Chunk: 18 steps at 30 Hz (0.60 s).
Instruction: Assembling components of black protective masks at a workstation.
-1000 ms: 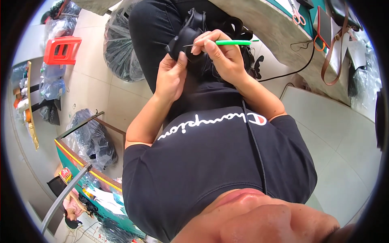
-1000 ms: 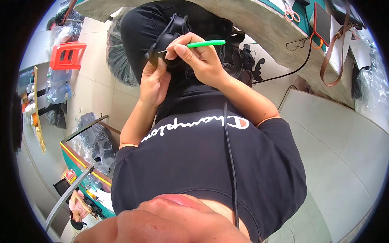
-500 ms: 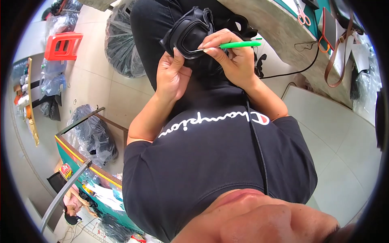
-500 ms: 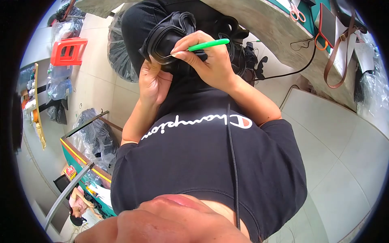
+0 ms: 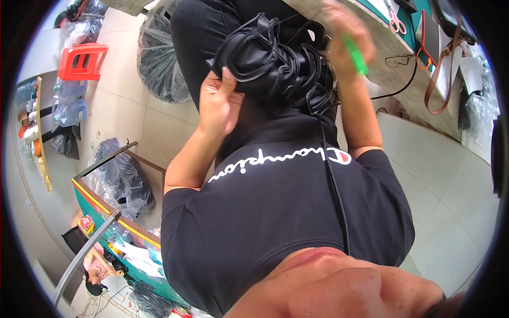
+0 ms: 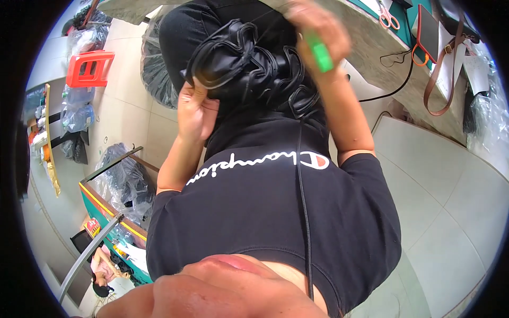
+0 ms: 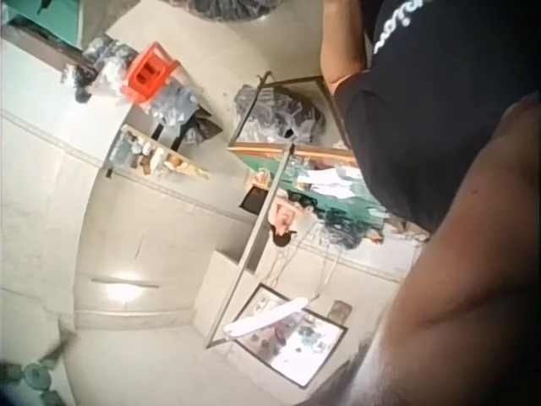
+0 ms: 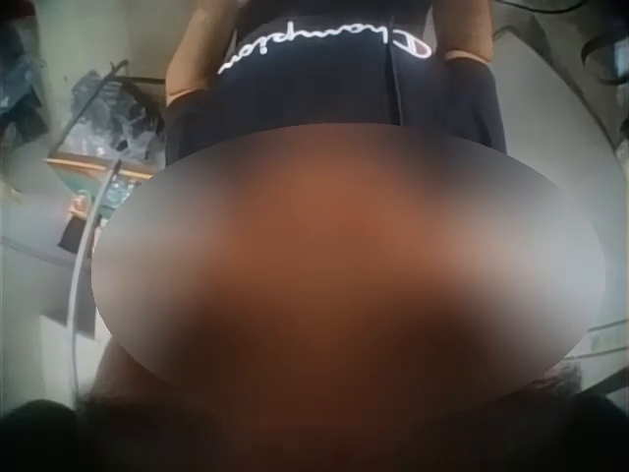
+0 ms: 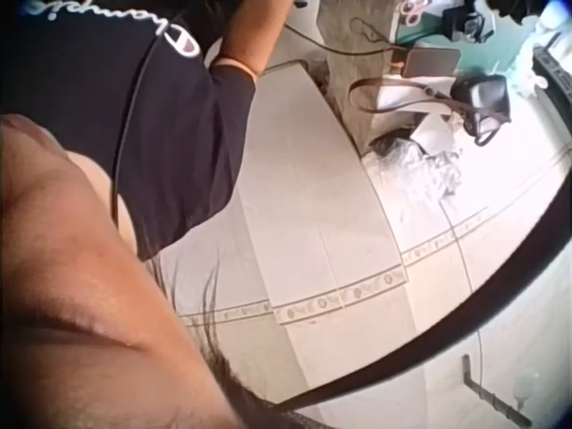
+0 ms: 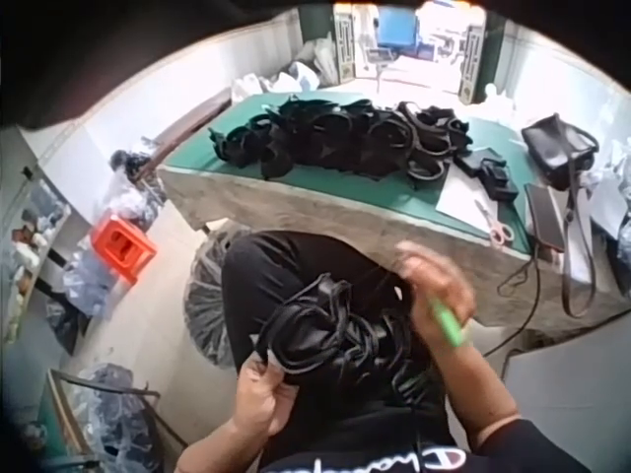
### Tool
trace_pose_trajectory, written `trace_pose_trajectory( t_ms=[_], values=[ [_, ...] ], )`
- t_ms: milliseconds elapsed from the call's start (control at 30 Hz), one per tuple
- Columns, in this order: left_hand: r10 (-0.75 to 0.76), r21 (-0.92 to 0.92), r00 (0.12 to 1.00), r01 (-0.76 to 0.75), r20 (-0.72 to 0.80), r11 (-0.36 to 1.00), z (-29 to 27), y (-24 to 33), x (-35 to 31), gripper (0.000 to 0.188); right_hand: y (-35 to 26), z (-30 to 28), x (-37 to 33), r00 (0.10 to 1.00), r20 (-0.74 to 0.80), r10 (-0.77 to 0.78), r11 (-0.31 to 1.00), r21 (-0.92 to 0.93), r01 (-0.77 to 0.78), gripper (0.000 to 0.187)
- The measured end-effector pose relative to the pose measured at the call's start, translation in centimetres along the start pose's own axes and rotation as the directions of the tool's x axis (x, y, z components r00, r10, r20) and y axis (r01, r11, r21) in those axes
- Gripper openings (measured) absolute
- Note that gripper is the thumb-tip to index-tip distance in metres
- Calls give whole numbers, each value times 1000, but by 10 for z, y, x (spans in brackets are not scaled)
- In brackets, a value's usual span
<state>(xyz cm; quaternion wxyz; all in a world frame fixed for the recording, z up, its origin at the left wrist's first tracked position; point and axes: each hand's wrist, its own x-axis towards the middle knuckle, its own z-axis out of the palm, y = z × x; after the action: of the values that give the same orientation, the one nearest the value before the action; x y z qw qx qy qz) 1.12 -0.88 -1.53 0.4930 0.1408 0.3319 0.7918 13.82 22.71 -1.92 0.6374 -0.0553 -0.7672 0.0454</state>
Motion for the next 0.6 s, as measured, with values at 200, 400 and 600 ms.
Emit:
trace_pose_trajectory(
  t_ms=[200, 400, 600],
  values=[
    [-49, 25, 961, 58, -271, 998, -40, 17, 2, 14, 116, -111, 11, 979, -200, 48, 889, -438, -133, 8],
    [33, -56, 961, -50, -274, 997, -67, 26, -10, 21, 84, -158, 36, 771, -101, 629, 734, -252, -631, 15],
    [58, 43, 992, -54, -110, 998, -58, 21, -13, 23, 25, -97, 19, 497, 491, 715, 653, -217, -725, 15]
  ],
)
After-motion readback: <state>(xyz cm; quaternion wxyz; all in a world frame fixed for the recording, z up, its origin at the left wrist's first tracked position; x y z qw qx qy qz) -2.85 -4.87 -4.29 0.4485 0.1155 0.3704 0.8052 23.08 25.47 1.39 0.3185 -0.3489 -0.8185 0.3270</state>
